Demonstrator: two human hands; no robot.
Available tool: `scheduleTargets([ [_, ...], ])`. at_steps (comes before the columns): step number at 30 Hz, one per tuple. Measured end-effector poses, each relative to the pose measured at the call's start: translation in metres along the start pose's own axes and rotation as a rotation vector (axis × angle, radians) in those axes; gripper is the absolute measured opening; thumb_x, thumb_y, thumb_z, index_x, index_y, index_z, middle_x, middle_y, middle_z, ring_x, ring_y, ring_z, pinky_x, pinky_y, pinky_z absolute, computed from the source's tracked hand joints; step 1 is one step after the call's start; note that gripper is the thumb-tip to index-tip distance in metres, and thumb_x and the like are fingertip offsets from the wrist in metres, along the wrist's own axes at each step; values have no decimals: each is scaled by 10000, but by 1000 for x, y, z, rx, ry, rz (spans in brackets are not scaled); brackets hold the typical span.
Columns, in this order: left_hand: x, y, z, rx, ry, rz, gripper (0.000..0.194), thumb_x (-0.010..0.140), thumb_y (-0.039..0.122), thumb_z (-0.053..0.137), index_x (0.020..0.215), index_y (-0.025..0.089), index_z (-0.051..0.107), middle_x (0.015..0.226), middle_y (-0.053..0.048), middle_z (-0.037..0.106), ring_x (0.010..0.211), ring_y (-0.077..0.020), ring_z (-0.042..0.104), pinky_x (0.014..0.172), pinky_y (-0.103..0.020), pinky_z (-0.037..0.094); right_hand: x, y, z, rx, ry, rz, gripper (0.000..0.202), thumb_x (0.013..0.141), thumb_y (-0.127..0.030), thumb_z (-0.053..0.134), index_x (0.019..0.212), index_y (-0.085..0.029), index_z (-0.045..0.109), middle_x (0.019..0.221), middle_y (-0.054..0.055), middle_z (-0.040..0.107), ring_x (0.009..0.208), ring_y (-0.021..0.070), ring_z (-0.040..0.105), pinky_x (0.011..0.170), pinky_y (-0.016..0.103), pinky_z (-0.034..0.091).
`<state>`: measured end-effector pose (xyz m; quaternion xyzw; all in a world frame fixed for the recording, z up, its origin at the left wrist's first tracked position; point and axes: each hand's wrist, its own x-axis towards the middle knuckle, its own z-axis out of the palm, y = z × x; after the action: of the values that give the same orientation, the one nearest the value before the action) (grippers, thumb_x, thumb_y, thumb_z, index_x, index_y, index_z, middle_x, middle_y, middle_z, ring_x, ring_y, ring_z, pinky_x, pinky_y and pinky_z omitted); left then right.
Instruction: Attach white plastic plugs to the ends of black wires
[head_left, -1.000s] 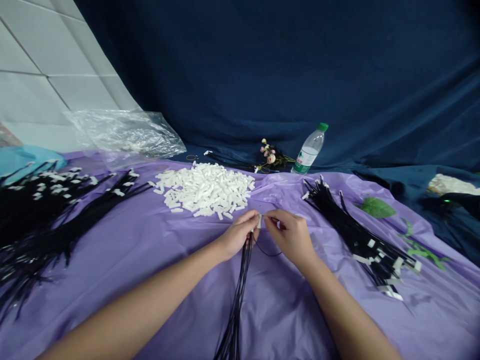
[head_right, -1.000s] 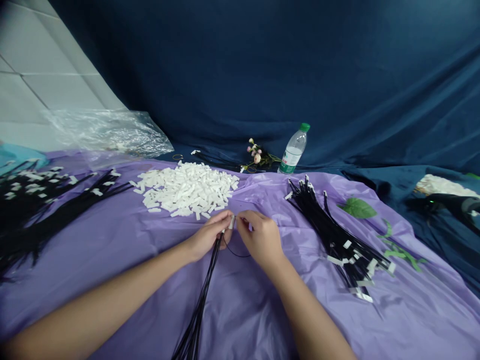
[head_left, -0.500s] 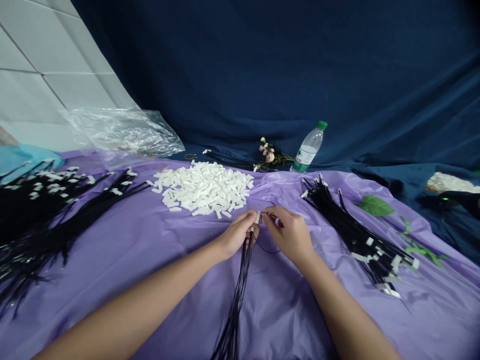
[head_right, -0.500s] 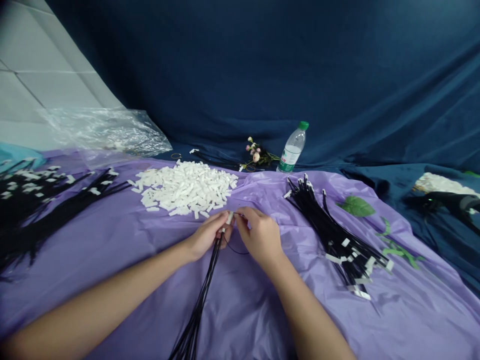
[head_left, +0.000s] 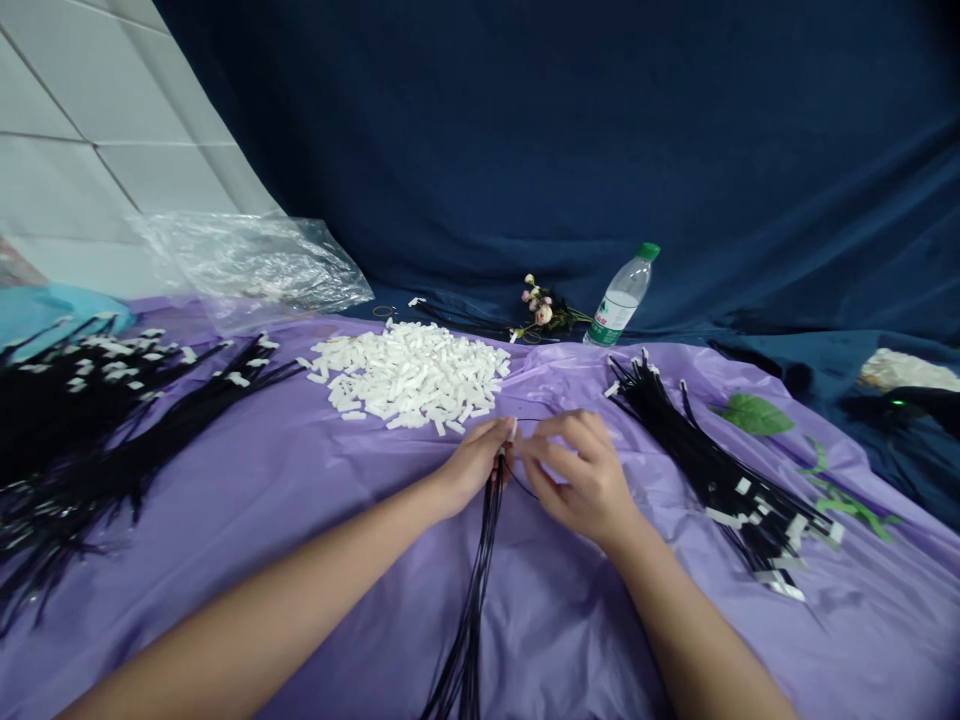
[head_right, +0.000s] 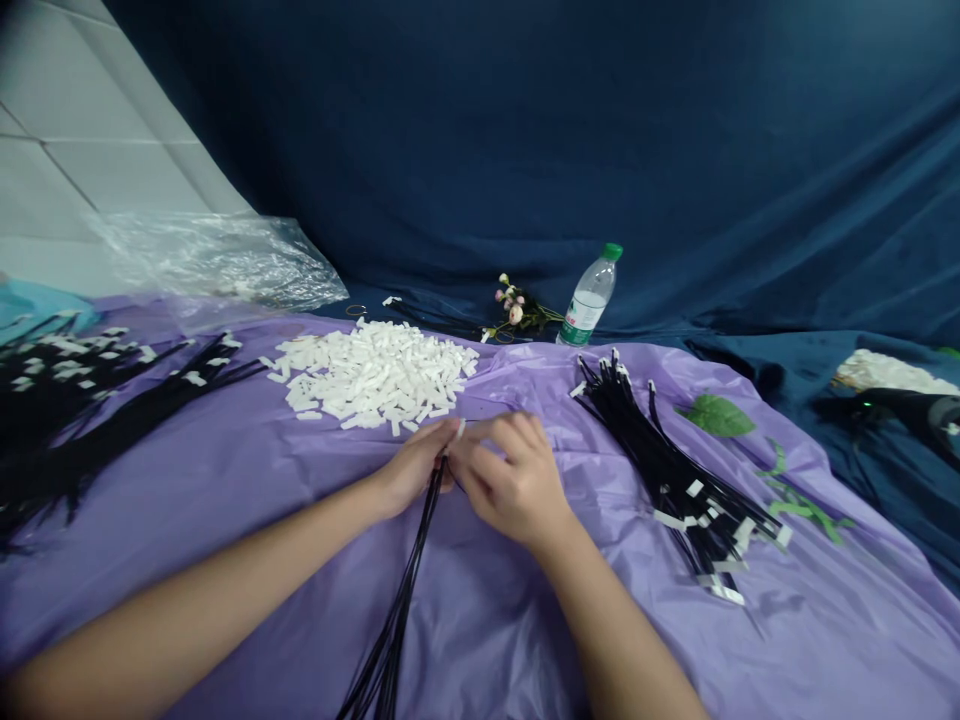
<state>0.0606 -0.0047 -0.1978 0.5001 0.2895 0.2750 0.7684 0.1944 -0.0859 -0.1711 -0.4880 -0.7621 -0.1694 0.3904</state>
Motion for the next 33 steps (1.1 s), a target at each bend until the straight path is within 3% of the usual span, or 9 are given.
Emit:
scheduleTargets([
  [4, 7, -3, -4, -24, 4, 65, 409, 771, 532, 628, 716, 148, 499, 615, 33, 445, 552, -85, 416, 534, -216, 326, -2, -4, 4, 129, -182, -168, 154, 844, -94, 586, 909, -208, 668, 850, 1, 681, 802, 157, 607, 816, 365, 407],
  [10, 10, -6, -8, -1, -13, 68, 397, 813, 524, 583, 720, 148, 498, 605, 35, 436, 547, -83, 411, 533, -211, 312, -3, 1, 5, 132, -212, -170, 141, 895, -121, 556, 872, -191, 676, 860, 19, 699, 810, 150, 629, 833, 349, 430],
  [18, 2, 1, -2, -5, 21, -78, 380, 801, 539, 587, 763, 179, 470, 575, 47, 435, 455, -84, 406, 448, -209, 322, 3, 8, -5, 367, -176, 17, 166, 834, -102, 533, 903, -193, 653, 879, 45, 694, 847, 164, 640, 795, 330, 490],
  [22, 1, 4, 0, -2, 34, -102, 361, 832, 519, 563, 769, 178, 463, 589, 47, 416, 451, -71, 385, 435, -196, 308, 5, 13, -6, 561, -102, 211, 82, 823, -132, 608, 827, -185, 671, 801, 36, 683, 753, 150, 637, 720, 293, 509],
  [25, 1, 6, 1, -13, 16, -106, 361, 866, 510, 523, 746, 179, 443, 562, 59, 351, 429, -60, 324, 418, -187, 278, 5, 21, -4, 760, 17, 470, 14, 759, -164, 713, 751, -173, 705, 752, 42, 690, 720, 161, 644, 702, 296, 513],
  [28, 1, 7, 2, -28, 0, -118, 349, 881, 479, 501, 721, 179, 423, 551, 66, 308, 419, -54, 281, 408, -182, 259, 4, 32, 2, 952, 222, 733, 129, 718, -271, 780, 750, -167, 711, 723, 39, 688, 680, 164, 656, 676, 305, 533],
  [33, 0, 8, 2, -49, -25, -113, 341, 863, 471, 521, 720, 178, 422, 572, 65, 305, 430, -50, 265, 404, -173, 252, 7, 52, -6, 1096, 690, 973, 400, 727, -546, 732, 887, -185, 666, 654, -36, 609, 596, 103, 618, 731, 330, 575],
])
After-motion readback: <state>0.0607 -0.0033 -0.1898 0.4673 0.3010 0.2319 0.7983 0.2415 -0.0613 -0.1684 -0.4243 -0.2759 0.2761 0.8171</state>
